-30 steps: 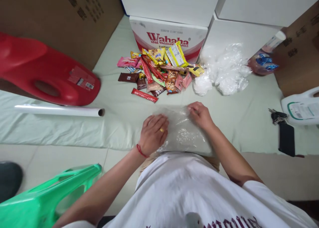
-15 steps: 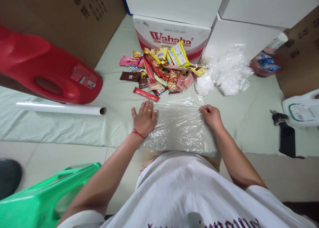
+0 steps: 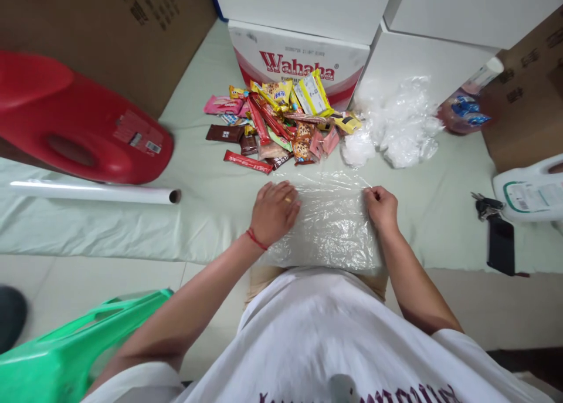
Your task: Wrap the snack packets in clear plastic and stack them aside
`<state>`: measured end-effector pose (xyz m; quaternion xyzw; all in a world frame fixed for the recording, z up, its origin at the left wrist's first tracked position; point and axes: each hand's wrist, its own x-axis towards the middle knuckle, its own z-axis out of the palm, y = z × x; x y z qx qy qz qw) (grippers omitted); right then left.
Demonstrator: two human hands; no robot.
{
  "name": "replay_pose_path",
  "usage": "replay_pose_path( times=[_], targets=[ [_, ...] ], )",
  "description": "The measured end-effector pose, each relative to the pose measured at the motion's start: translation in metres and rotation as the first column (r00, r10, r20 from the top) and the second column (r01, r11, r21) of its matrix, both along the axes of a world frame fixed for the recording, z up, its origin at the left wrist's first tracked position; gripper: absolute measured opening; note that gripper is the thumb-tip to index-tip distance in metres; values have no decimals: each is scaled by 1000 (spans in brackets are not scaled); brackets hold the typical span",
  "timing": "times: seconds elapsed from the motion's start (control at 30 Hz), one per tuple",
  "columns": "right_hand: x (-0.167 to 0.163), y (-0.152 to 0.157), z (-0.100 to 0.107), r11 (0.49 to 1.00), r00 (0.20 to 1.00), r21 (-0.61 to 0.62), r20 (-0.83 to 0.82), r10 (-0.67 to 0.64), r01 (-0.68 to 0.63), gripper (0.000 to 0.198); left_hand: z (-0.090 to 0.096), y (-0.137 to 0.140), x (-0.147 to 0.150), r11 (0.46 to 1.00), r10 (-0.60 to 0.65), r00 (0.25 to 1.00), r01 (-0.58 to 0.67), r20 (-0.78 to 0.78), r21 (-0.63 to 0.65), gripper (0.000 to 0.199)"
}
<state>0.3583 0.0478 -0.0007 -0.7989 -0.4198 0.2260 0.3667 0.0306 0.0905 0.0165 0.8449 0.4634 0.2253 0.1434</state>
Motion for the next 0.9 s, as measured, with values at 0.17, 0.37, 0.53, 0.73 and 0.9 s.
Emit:
replay_pose_path(
  times=[0.17,0.37,0.53,0.73,0.9],
  targets=[
    [15,7,10,1000,989,-10,147,-14,16,27,-15,42,1,982,20,993,-42,-119,-186,50],
    [-38,-16,41,905,837,198,493,239,-376,31,-14,85,-8,969,-13,1000,11,-7,-248,47],
    [-147,-45,45,384,272,-151,480,834,-911,47,-10,101,11,943,245,967,-253,-65,-217,41],
    [-189,-55,23,189,13,-354,445,896,-916,23,-10,116,32,915,310,924,-354,-223,-192,30],
    [-186,-67,17,127,-27,-325,428,903,-937,17,-16,119,34,898,354,921,-384,-165,-215,21]
  ],
)
